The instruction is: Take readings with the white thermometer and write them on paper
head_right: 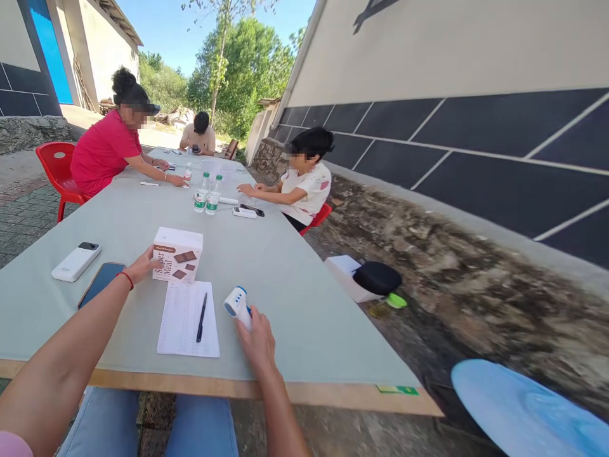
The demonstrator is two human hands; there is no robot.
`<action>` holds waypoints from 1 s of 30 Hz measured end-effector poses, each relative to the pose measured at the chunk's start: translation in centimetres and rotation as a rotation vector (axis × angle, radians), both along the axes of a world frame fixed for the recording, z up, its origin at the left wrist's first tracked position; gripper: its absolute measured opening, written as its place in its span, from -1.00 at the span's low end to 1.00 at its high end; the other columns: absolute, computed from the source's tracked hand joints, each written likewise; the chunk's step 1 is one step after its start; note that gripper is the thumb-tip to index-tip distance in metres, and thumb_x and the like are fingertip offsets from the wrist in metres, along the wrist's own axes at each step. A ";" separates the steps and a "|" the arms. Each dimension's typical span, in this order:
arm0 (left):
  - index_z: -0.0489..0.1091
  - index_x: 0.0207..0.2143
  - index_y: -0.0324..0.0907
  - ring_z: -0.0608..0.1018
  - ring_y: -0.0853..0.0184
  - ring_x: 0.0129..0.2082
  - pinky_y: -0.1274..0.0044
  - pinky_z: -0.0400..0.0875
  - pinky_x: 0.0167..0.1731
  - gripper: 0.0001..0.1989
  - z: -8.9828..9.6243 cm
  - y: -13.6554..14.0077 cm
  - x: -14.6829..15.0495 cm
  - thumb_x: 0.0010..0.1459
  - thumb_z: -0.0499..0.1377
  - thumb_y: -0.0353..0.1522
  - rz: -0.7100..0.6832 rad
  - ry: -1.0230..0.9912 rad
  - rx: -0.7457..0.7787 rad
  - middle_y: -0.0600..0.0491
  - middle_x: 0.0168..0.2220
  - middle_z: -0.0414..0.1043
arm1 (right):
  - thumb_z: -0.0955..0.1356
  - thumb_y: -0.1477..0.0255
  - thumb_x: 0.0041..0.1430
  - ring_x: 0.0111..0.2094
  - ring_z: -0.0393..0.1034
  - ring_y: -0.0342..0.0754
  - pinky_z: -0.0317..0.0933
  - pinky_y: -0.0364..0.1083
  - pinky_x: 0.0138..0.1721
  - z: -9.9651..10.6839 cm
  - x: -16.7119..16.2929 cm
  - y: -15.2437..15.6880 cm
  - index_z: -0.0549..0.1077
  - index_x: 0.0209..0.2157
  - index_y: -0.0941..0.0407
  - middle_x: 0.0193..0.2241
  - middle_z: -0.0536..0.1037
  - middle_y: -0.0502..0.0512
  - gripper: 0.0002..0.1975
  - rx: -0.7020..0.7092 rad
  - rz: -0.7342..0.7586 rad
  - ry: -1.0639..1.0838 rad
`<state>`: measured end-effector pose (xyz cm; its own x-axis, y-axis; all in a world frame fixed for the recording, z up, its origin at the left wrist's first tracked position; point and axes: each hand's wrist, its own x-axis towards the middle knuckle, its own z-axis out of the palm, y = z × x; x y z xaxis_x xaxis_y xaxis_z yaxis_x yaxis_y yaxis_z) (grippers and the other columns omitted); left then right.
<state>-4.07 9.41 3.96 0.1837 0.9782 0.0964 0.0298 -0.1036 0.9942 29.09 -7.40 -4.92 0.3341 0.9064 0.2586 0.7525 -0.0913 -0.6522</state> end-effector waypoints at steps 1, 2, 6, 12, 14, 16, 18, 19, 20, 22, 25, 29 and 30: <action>0.34 -0.01 -0.13 0.52 0.05 -0.04 0.22 0.38 -0.02 -0.30 -0.2 0.1 0.1 -0.31 0.36 -0.37 -0.070 -0.022 -0.030 -0.08 -0.06 0.49 | 0.33 0.19 0.05 -0.04 0.37 0.14 0.26 0.03 -0.09 0.3 -0.4 -0.3 0.38 0.06 0.09 -0.09 0.51 0.21 -0.46 0.065 -0.003 0.116; 0.36 -0.03 -0.13 0.53 0.07 -0.08 0.24 0.39 -0.04 -0.31 -0.4 0.1 0.2 -0.33 0.38 -0.38 -0.108 -0.038 -0.073 -0.05 -0.10 0.51 | 0.34 0.14 0.02 -0.03 0.37 0.14 0.27 0.03 -0.08 0.8 -0.9 -0.5 0.38 0.06 0.10 -0.07 0.51 0.21 -0.43 0.120 0.005 0.237; 0.39 -0.10 -0.16 0.52 0.13 -0.10 0.30 0.40 -0.07 -0.32 -0.6 -0.4 0.7 -0.39 0.45 -0.34 0.030 -0.089 -0.124 -0.04 -0.13 0.51 | 0.40 0.11 -0.06 -0.21 0.44 0.05 0.31 -0.02 -0.22 4.3 -4.3 -0.6 0.42 -0.10 0.12 -0.21 0.57 0.15 -0.47 0.187 0.120 0.665; 0.38 -0.12 -0.21 0.56 0.20 -0.22 0.37 0.45 -0.20 -0.37 0.0 -4.5 1.2 -0.24 0.42 -0.14 0.272 -0.380 -0.171 -0.07 -0.17 0.51 | 0.37 0.20 -0.02 -0.57 0.26 -0.14 0.17 -0.14 -0.49 9.8 -11.5 -1.4 0.34 -0.41 0.09 -0.60 0.42 -0.08 -0.74 0.103 0.380 1.079; 0.39 -0.09 -0.23 0.57 0.19 -0.22 0.38 0.45 -0.21 -0.38 -0.5 -6.9 1.0 -0.16 0.38 -0.08 0.268 -0.386 -0.212 -0.08 -0.18 0.53 | 0.37 0.21 -0.03 -0.60 0.22 -0.17 0.13 -0.15 -0.52 10.2 -13.8 -2.2 0.33 -0.43 0.10 -0.62 0.40 -0.09 -0.74 0.036 0.434 1.178; 0.40 -0.08 -0.23 0.57 0.18 -0.21 0.38 0.45 -0.19 -0.38 -1.2 -9.1 0.7 -0.11 0.35 -0.04 0.274 -0.318 -0.193 -0.08 -0.19 0.54 | 0.38 0.20 -0.03 -0.62 0.19 -0.18 0.10 -0.16 -0.53 9.7 -15.9 -3.0 0.33 -0.46 0.10 -0.64 0.37 -0.10 -0.73 -0.042 0.453 1.242; 0.41 -0.06 -0.21 0.56 0.16 -0.16 0.37 0.44 -0.14 -0.39 -1.9 -10.7 0.3 -0.07 0.32 -0.02 0.290 -0.222 -0.103 -0.08 -0.15 0.54 | 0.37 0.18 -0.02 -0.64 0.18 -0.19 0.09 -0.16 -0.54 8.5 -17.8 -3.5 0.31 -0.50 0.10 -0.67 0.35 -0.11 -0.71 -0.096 0.413 1.264; 0.40 -0.04 -0.20 0.55 0.15 -0.12 0.37 0.43 -0.10 -0.40 -2.2 -11.2 0.1 -0.04 0.30 -0.02 0.298 -0.173 -0.052 -0.08 -0.11 0.53 | 0.37 0.17 -0.02 -0.64 0.17 -0.19 0.09 -0.16 -0.54 7.8 -18.6 -3.7 0.31 -0.51 0.10 -0.68 0.34 -0.11 -0.71 -0.109 0.376 1.254; 0.40 -0.03 -0.20 0.53 0.13 -0.08 0.37 0.41 -0.06 -0.41 -2.4 -11.5 0.0 -0.01 0.28 -0.02 0.304 -0.124 -0.003 -0.08 -0.07 0.52 | 0.37 0.16 -0.02 -0.64 0.18 -0.18 0.10 -0.15 -0.54 7.1 -19.2 -3.8 0.31 -0.51 0.09 -0.69 0.33 -0.12 -0.71 -0.112 0.341 1.233; 0.39 0.02 -0.19 0.49 0.11 0.00 0.36 0.37 0.01 -0.42 -2.7 -11.7 -0.3 0.05 0.24 -0.02 0.307 -0.043 0.076 -0.08 0.00 0.48 | 0.38 0.17 -0.03 -0.63 0.19 -0.16 0.11 -0.15 -0.53 5.8 -20.1 -3.8 0.34 -0.49 0.09 -0.69 0.34 -0.12 -0.72 -0.098 0.291 1.182; 0.36 0.08 -0.20 0.45 0.09 0.06 0.35 0.33 0.06 -0.39 -2.9 -11.4 -0.6 0.06 0.24 -0.05 0.288 -0.005 0.118 -0.09 0.06 0.46 | 0.38 0.17 0.00 -0.61 0.20 -0.16 0.12 -0.14 -0.50 5.0 -20.8 -3.4 0.38 -0.43 0.10 -0.67 0.36 -0.12 -0.73 -0.062 0.272 1.166; 0.34 0.12 -0.22 0.42 0.07 0.11 0.33 0.30 0.09 -0.37 -3.0 -11.2 -0.8 0.07 0.23 -0.06 0.247 -0.007 0.105 -0.11 0.11 0.42 | 0.38 0.15 0.01 -0.62 0.20 -0.16 0.10 -0.15 -0.51 5.2 -21.0 -3.1 0.38 -0.39 0.11 -0.67 0.35 -0.13 -0.70 -0.057 0.254 1.220; 0.33 0.13 -0.22 0.42 0.07 0.12 0.32 0.30 0.10 -0.36 -3.1 -11.2 -0.8 0.08 0.22 -0.06 0.237 -0.009 0.110 -0.11 0.12 0.41 | 0.38 0.15 0.01 -0.62 0.19 -0.16 0.10 -0.15 -0.52 5.3 -21.1 -3.0 0.38 -0.38 0.11 -0.67 0.35 -0.13 -0.69 -0.057 0.246 1.227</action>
